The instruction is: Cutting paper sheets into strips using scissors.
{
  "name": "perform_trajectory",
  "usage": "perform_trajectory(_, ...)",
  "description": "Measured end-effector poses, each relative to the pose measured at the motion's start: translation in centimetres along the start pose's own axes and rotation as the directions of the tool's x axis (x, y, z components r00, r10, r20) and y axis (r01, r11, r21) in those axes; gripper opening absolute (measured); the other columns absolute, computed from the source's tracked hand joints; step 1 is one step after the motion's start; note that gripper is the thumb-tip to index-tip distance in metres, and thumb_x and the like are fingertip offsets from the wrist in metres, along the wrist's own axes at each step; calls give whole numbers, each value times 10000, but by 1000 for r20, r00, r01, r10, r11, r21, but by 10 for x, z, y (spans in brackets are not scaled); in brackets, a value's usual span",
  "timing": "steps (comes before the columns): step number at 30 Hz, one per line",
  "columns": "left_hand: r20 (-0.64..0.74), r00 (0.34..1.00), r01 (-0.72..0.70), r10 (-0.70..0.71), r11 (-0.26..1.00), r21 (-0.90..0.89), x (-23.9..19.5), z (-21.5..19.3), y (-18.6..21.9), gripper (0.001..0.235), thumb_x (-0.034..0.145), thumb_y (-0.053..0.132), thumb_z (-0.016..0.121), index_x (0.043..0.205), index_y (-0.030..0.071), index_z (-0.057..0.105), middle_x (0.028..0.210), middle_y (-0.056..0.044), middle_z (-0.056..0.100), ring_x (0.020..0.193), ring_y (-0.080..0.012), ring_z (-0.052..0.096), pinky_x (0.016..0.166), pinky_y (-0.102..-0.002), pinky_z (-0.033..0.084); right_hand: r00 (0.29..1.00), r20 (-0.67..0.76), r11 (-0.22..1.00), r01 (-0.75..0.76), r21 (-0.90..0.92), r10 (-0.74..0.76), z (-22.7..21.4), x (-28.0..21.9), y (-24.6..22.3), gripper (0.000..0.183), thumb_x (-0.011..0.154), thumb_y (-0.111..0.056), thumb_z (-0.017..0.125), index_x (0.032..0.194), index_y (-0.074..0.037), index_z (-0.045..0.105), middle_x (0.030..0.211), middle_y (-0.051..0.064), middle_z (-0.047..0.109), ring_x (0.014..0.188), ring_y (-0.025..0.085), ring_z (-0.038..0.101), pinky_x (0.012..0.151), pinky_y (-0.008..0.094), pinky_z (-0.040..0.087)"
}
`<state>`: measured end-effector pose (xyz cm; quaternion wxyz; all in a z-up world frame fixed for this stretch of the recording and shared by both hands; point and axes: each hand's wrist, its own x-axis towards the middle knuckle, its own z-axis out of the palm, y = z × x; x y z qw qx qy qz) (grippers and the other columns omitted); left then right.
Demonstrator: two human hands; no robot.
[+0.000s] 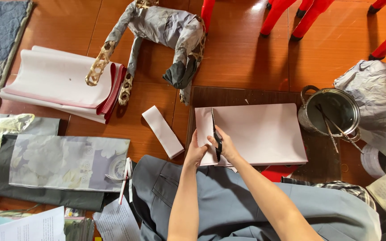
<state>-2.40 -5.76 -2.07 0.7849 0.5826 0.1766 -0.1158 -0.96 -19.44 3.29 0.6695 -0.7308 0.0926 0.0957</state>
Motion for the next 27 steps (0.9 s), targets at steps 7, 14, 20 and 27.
perform_trajectory(7, 55, 998, -16, 21, 997, -79, 8, -8, -24, 886, 753, -177, 619, 1521, 149, 321, 1264, -191, 550, 1063, -272, 566, 887, -380, 507, 995, -87, 988, 60, 145, -48, 12, 42, 53, 623, 860, -258, 775, 1370, -8, 520, 1307, 300, 554, 1262, 388, 501, 1056, 480, 409)
perform_trajectory(14, -55, 996, -58, 71, 976, 210, 1, -6, -15, 978, 671, -145, 759, 1512, 114, 333, 1487, -269, 340, 1306, -335, 430, 1124, -474, 299, 964, -93, 968, 250, 0, -249, 22, 48, 101, 1053, 614, -350, 910, 1469, -14, 396, 1468, 225, 426, 1380, 335, 370, 1181, 433, 252)
perform_trajectory(20, 118, 992, 27, -33, 998, 58, 9, -20, -1, 878, 754, -93, 599, 1498, 160, 208, 1356, -244, 461, 1142, -273, 524, 981, -419, 437, 997, -21, 998, 68, -7, -68, 9, 12, 23, 1031, 640, -389, 750, 1525, -119, 295, 1307, 105, 563, 1233, 229, 527, 1020, 309, 381)
perform_trajectory(27, 118, 991, 43, -70, 975, 220, -23, 11, 43, 848, 821, -92, 506, 1533, 155, 118, 1577, -120, 206, 1313, -207, 394, 1077, -358, 336, 992, 105, 984, -81, 161, 64, -13, 15, 1, 687, 739, -442, 702, 1324, -127, 529, 1158, 16, 635, 1050, 143, 567, 938, 269, 410)
